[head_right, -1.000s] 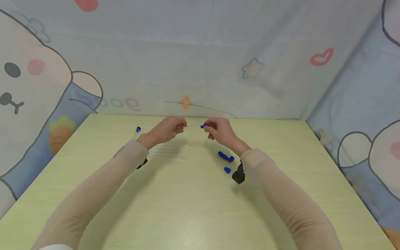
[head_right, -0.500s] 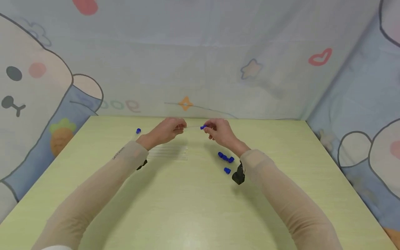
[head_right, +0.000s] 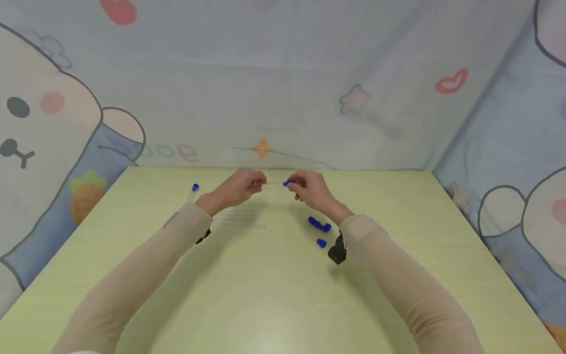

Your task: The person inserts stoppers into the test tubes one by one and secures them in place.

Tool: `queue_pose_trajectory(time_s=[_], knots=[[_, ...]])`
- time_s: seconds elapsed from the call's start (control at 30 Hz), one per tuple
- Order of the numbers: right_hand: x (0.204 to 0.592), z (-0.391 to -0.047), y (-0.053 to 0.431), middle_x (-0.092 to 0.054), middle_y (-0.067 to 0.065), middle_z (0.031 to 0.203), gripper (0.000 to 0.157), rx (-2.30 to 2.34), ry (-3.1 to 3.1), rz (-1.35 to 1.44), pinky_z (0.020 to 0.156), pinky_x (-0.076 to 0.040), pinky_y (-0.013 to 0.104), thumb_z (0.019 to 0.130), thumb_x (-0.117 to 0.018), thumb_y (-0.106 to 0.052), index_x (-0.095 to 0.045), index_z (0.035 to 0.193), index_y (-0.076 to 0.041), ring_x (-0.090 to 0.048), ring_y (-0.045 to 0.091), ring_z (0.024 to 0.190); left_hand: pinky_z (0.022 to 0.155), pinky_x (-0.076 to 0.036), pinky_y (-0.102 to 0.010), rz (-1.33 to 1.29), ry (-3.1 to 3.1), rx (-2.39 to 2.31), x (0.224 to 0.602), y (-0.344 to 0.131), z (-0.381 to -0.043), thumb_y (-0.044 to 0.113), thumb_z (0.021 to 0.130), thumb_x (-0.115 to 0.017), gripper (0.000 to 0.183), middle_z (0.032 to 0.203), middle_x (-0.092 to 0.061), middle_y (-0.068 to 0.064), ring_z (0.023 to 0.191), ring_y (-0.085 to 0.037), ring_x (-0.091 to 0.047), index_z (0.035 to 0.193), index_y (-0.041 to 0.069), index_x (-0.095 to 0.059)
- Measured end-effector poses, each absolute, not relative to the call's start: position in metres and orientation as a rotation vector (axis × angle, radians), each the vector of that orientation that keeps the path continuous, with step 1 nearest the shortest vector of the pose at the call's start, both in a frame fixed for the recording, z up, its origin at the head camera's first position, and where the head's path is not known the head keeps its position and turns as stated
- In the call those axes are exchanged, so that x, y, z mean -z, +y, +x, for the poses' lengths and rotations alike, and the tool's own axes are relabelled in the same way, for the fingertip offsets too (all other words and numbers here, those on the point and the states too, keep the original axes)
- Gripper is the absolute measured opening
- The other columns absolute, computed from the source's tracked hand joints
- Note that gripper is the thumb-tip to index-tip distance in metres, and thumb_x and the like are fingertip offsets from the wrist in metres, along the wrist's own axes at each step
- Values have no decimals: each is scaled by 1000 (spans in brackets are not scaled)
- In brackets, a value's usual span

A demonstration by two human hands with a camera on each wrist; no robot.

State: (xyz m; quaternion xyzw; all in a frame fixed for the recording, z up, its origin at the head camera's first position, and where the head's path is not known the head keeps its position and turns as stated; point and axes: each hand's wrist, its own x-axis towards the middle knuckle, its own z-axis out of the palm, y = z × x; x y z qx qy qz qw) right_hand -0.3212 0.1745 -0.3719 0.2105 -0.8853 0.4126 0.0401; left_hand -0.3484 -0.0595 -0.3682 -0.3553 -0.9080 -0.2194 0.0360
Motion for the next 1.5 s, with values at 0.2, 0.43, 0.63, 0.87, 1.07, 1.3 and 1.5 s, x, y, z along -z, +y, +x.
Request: queue_pose_trajectory(time_s=[0.2,0.43,0.63,0.87,1.07,1.3,1.5], knots=[[372,-321,175,-70,20,96,23,-1434,-2697,618,65,-58,37,96,-58,-10,-65,114,3,-66,22,69,95,-51,-39,-1099,-2816,678,370,-61,-347,2,95,-55,25,116,-68,-15,107,-29,-64,117,0,-66],[369,-322,177,-68,19,96,23,-1690,-2650,552,68,-58,34,97,-56,-10,-60,113,7,-67,21,72,93,-51,-39,-1113,-2836,755,368,-59,-345,4,98,-52,22,115,-67,-18,105,-29,-64,117,0,-63],[368,-323,181,-69,2,86,22,-1834,-2603,552,69,-59,31,97,-55,-9,-61,110,9,-67,18,72,93,-51,-39,-1105,-2840,786,368,-59,-344,9,100,-51,25,115,-68,-17,104,-28,-66,120,-1,-62],[369,-324,181,-67,16,90,22,-1898,-2580,500,64,-55,24,98,-53,-8,-60,107,11,-63,13,68,74,-48,-30,-1147,-2746,799,372,-53,-342,8,98,-53,17,83,-66,-14,71,-18,-54,93,0,-66],[368,-324,177,-67,13,88,20,-1933,-2551,419,62,-54,22,98,-52,-6,-59,105,12,-62,13,68,64,-32,-26,-1107,-2712,818,373,-46,-340,6,97,-55,26,62,-34,0,60,-13,-31,71,3,-54],[367,-322,176,-67,19,90,19,-1957,-2526,367,62,-55,23,97,-54,-4,-60,105,13,-62,11,66,59,-30,-23,-1074,-2752,821,371,-40,-336,8,97,-55,28,59,-35,1,56,-12,-30,69,4,-55],[366,-322,176,-68,7,81,20,-1966,-2465,405,63,-56,25,96,-55,-4,-59,103,14,-64,11,65,58,-30,-24,-1050,-2765,847,366,-38,-334,10,99,-53,34,58,-35,0,53,-12,-29,65,8,-48]])
